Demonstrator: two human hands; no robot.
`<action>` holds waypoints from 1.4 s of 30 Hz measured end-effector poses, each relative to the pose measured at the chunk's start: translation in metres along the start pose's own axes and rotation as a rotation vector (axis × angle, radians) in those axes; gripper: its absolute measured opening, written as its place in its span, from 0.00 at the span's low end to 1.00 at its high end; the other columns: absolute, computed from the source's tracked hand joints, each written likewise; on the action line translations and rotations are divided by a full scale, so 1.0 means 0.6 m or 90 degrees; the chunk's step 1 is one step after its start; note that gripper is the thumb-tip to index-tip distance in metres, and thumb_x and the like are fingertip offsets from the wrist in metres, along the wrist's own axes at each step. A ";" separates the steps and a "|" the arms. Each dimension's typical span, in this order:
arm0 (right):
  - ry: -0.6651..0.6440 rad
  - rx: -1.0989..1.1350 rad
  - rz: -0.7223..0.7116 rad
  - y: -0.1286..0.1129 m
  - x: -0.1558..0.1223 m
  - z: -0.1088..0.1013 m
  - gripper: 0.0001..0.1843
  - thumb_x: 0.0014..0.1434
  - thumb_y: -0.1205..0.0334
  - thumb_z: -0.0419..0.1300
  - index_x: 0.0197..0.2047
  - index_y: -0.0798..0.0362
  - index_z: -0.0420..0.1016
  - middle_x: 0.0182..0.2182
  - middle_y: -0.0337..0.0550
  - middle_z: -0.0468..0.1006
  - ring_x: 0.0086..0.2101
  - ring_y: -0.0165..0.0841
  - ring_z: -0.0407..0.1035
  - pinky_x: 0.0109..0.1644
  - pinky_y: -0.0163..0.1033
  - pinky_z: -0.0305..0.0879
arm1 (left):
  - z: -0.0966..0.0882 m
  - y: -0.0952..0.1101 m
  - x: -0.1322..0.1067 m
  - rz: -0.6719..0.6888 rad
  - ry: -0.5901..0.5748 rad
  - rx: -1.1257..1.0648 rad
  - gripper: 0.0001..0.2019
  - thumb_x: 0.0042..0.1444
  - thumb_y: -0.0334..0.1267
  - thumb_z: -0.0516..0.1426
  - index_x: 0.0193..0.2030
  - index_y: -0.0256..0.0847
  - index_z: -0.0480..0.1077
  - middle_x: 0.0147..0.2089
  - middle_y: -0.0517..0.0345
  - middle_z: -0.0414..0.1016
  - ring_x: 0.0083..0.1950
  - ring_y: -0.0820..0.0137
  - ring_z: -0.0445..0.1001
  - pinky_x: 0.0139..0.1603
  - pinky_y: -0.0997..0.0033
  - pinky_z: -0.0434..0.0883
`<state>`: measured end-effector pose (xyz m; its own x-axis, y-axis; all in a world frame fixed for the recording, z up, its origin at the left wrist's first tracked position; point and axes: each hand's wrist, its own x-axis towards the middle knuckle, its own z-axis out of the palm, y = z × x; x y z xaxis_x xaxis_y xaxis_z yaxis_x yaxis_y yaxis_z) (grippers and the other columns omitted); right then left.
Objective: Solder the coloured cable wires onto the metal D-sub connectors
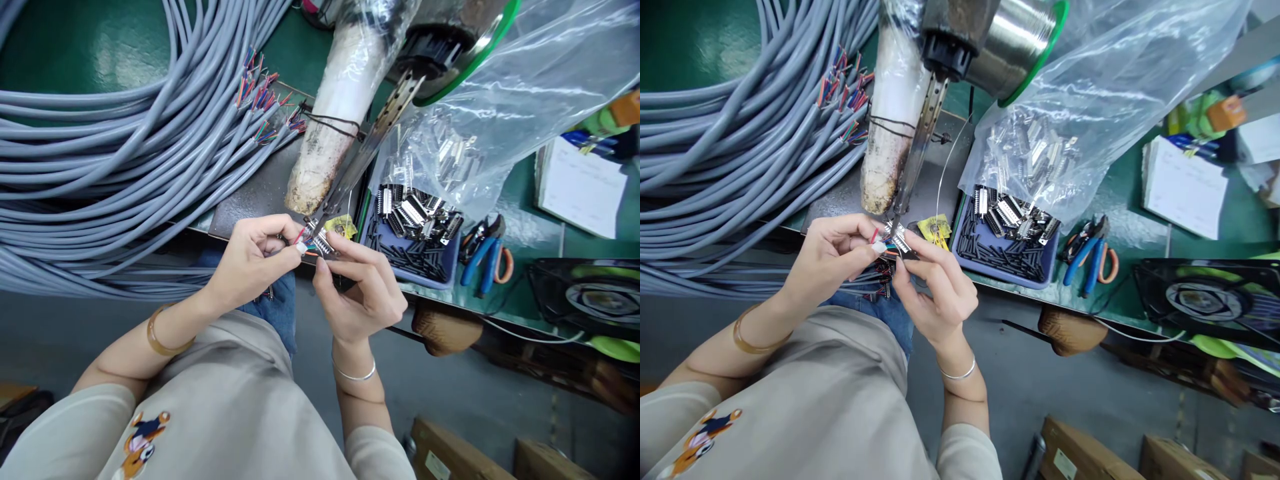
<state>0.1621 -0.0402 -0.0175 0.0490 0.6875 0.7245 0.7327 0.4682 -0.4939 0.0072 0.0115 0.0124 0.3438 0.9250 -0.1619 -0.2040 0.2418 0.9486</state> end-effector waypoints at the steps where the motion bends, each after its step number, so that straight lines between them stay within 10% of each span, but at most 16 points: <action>1: -0.002 -0.007 -0.010 0.001 -0.003 -0.001 0.11 0.57 0.72 0.69 0.38 0.48 0.76 0.45 0.42 0.87 0.40 0.34 0.82 0.40 0.38 0.81 | 0.000 0.000 0.001 -0.008 -0.005 0.000 0.09 0.48 0.29 0.62 0.23 0.37 0.66 0.28 0.62 0.71 0.18 0.86 0.55 0.14 0.81 0.51; 7: -0.008 -0.058 -0.057 0.005 -0.014 -0.002 0.12 0.57 0.73 0.69 0.38 0.48 0.74 0.45 0.42 0.87 0.39 0.33 0.83 0.41 0.36 0.80 | -0.008 -0.009 0.002 -0.044 -0.034 0.002 0.08 0.49 0.30 0.62 0.24 0.37 0.67 0.23 0.65 0.66 0.16 0.85 0.54 0.14 0.80 0.49; 14: -0.011 0.116 0.167 -0.003 -0.007 -0.002 0.08 0.61 0.71 0.66 0.36 0.49 0.74 0.39 0.40 0.87 0.41 0.35 0.83 0.42 0.41 0.81 | -0.016 -0.010 -0.008 -0.063 -0.047 0.013 0.08 0.50 0.33 0.64 0.25 0.37 0.69 0.18 0.67 0.60 0.16 0.83 0.54 0.16 0.80 0.51; 33: -0.007 0.024 0.040 -0.002 0.010 0.001 0.11 0.57 0.73 0.70 0.38 0.47 0.77 0.44 0.40 0.86 0.39 0.35 0.82 0.41 0.40 0.81 | -0.003 -0.003 0.004 0.041 0.003 0.028 0.07 0.50 0.29 0.61 0.25 0.37 0.68 0.28 0.63 0.70 0.20 0.85 0.54 0.16 0.81 0.51; 42: -0.019 -0.033 -0.006 0.000 -0.004 -0.005 0.11 0.59 0.72 0.69 0.38 0.48 0.74 0.43 0.40 0.87 0.38 0.32 0.82 0.40 0.36 0.78 | -0.007 -0.006 0.003 -0.020 -0.035 0.040 0.07 0.49 0.29 0.61 0.24 0.38 0.67 0.20 0.68 0.60 0.17 0.84 0.51 0.15 0.79 0.47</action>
<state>0.1639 -0.0438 -0.0179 0.0214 0.7000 0.7138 0.7669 0.4465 -0.4610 0.0048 0.0135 0.0079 0.3997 0.8992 -0.1782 -0.1353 0.2501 0.9587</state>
